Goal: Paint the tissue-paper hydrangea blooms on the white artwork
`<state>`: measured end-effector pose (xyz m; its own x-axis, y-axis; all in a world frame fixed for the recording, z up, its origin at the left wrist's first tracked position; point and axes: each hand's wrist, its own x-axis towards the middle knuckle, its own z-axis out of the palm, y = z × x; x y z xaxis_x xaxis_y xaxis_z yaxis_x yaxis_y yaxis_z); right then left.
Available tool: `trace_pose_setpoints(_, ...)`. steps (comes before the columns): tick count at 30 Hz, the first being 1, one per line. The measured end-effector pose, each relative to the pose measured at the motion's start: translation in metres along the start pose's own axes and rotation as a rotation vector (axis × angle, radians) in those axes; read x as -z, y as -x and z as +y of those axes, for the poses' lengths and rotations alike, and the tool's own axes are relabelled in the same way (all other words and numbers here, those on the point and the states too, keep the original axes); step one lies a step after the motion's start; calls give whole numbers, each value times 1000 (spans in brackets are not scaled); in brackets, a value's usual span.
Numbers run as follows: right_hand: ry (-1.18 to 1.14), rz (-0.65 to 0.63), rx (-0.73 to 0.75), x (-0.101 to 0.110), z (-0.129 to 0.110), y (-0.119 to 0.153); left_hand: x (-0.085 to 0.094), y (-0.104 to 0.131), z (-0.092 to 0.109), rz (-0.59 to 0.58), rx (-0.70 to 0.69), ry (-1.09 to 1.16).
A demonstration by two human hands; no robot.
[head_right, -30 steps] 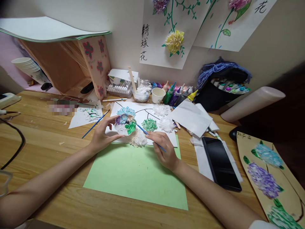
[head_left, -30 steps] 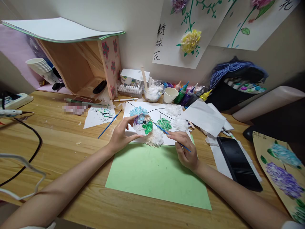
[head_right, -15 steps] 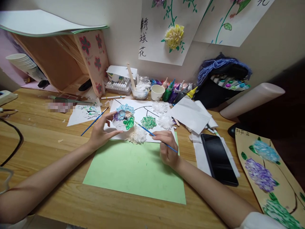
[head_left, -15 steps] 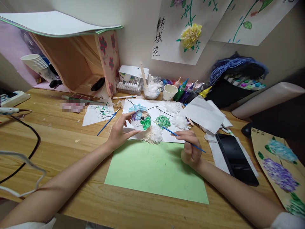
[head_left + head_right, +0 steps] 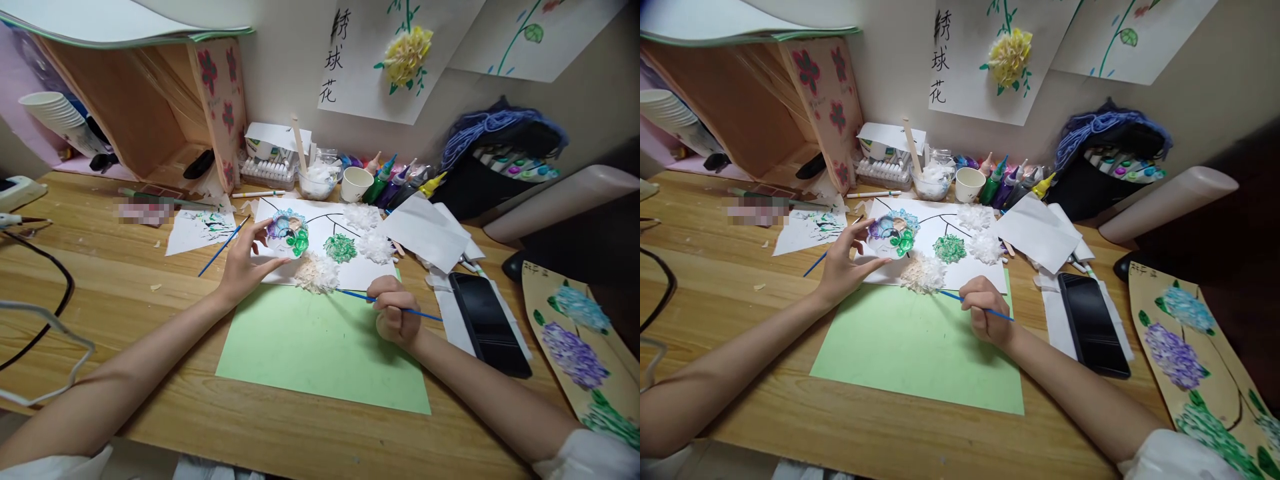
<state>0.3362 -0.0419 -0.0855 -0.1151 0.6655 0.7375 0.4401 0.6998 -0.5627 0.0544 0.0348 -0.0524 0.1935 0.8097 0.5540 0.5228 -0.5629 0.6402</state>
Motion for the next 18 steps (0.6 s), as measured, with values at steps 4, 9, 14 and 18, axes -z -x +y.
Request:
trace_pose_setpoints(4, -21, 13, 154, -1, -1, -1, 0, 0, 0, -1, 5, -5)
trace_pose_setpoints(9, -20, 1, 156, 0, -1, 0, -1, 1, 0, -6, 30, 0)
trace_pose_setpoints(14, -37, 62, 127, -1, -2, 1, 10, -5, -4, 43, 125, -39)
trace_pose_setpoints(18, -151, 221, 27, -6, -10, -10, 43, -24, -14, 114, 265, -65)
